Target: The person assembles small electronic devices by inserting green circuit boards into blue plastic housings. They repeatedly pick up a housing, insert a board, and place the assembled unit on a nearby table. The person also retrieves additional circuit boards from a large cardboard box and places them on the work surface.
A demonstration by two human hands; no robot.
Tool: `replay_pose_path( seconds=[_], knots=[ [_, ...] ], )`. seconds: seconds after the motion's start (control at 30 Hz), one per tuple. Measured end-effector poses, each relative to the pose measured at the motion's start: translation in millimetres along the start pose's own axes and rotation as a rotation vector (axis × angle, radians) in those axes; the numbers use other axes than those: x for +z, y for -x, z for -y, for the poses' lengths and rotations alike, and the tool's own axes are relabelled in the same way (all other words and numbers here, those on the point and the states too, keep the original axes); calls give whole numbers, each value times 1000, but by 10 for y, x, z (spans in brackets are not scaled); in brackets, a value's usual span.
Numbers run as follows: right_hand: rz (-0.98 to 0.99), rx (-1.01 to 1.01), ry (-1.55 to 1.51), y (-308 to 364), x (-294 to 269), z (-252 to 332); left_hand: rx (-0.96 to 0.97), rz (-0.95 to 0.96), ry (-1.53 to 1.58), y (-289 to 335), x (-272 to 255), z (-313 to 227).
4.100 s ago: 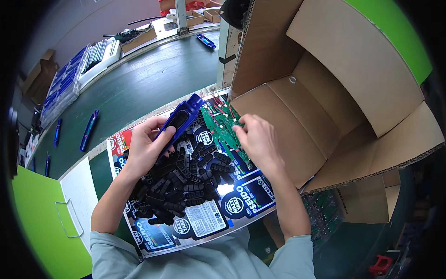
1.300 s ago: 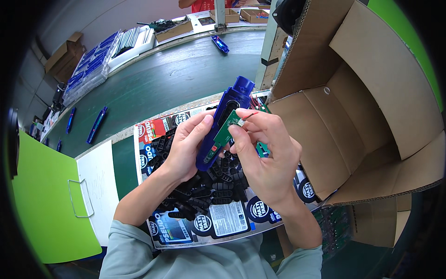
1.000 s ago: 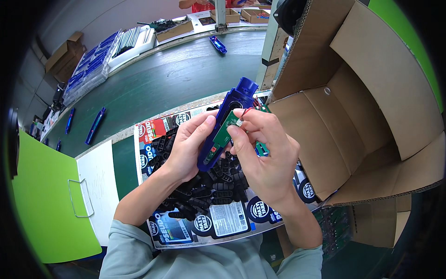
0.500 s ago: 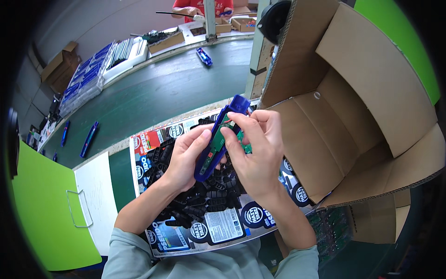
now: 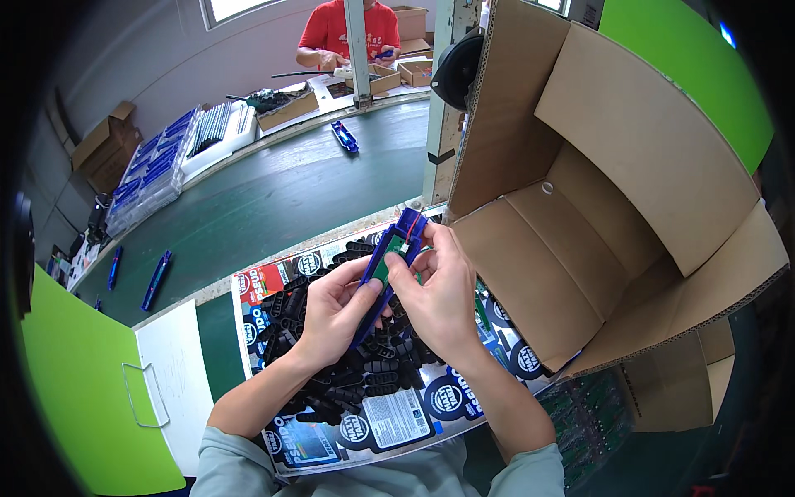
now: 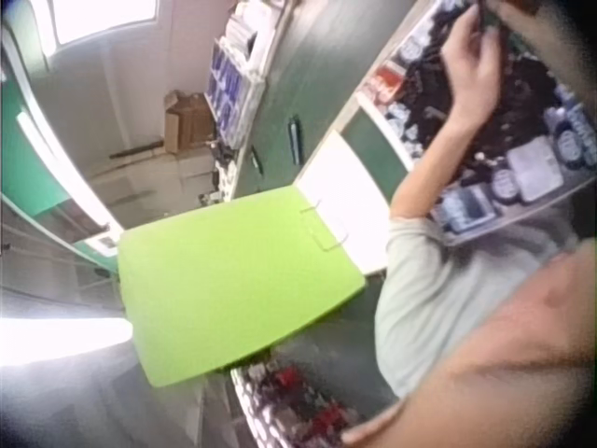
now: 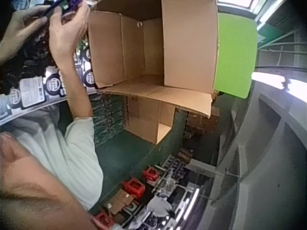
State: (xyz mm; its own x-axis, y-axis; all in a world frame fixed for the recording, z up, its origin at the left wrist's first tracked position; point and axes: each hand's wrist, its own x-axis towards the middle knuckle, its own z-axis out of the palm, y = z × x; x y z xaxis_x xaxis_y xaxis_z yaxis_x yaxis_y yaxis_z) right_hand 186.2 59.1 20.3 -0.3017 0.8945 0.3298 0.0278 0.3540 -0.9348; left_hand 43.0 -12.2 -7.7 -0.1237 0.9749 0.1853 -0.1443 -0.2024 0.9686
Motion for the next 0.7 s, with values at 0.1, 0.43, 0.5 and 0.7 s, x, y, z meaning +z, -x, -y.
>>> replay_pose_path(
  seconds=[0.1, 0.43, 0.5, 0.7],
  knots=[
    [30, 7, -60, -28, 41, -61, 10, -17, -27, -3, -18, -12],
    [218, -156, 352, 97, -6, -293, -20, -239, -368, -361, -1052, -65],
    [285, -258, 498, 156, 14, -461, 32, -310, -509, -534, -1643, 162],
    [380, -408, 773, 201, 55, -576, -23, -542, -898, -694, -2912, 459]
  ],
)
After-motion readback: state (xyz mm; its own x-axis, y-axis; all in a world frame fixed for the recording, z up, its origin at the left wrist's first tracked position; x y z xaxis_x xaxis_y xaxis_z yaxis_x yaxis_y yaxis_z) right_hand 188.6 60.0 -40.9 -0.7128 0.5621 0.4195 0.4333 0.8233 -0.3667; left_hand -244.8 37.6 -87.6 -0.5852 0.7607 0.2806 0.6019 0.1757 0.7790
